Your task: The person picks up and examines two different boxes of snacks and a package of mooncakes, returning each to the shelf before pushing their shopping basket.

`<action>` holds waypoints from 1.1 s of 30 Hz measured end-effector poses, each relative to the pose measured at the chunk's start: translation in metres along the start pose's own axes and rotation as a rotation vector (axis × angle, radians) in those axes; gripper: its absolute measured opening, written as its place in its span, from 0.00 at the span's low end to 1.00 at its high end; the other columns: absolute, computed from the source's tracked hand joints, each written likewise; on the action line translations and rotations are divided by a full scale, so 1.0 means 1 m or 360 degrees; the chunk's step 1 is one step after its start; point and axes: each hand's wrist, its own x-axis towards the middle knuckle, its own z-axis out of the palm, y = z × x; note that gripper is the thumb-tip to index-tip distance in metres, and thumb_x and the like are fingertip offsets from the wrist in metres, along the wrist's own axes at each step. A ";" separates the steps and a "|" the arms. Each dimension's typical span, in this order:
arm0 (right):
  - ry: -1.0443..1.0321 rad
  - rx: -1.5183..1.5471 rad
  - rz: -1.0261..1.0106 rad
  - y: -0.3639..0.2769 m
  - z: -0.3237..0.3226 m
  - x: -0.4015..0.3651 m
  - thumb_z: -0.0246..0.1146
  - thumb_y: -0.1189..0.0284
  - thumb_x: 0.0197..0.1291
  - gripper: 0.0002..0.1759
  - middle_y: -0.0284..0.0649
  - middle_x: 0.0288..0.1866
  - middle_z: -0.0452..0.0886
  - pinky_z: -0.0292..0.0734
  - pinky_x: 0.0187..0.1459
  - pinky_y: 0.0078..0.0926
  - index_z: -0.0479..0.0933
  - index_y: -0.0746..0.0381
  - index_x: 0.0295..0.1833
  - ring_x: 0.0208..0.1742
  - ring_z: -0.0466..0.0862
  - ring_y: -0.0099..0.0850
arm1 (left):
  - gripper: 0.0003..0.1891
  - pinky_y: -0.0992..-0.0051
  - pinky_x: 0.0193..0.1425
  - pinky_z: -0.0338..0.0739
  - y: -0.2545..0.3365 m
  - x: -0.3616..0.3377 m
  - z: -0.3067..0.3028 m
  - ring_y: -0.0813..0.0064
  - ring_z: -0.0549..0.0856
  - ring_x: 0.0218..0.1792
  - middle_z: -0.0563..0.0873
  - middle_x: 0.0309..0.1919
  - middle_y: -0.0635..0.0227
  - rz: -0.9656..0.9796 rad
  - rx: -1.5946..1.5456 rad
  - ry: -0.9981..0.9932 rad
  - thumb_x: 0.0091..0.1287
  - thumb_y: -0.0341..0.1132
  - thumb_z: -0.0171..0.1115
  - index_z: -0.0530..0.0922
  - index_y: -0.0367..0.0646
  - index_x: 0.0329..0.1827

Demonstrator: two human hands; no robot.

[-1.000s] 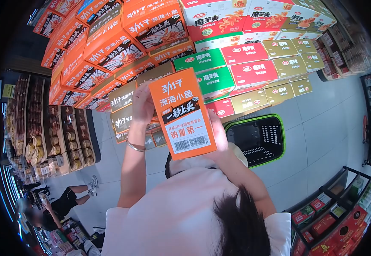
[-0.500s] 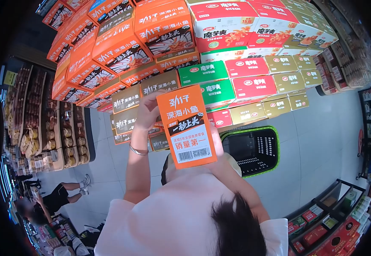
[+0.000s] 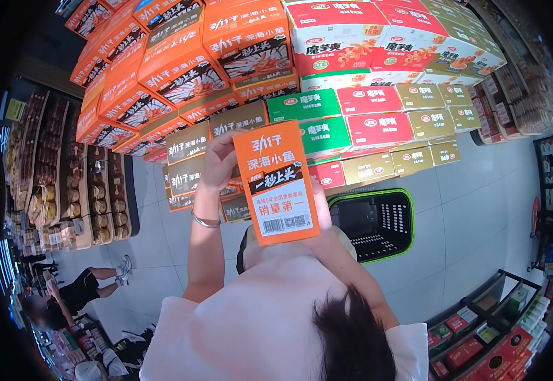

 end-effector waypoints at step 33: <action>0.0524 -0.2130 -0.1291 -0.022 0.069 0.014 0.53 0.82 0.67 0.36 0.38 0.66 0.68 0.66 0.60 0.20 0.51 0.64 0.79 0.60 0.70 0.20 | 0.38 0.68 0.65 0.70 -0.006 -0.001 0.007 0.70 0.80 0.59 0.81 0.59 0.59 -0.0030 -0.0044 0.0262 0.76 0.62 0.35 0.63 0.36 0.72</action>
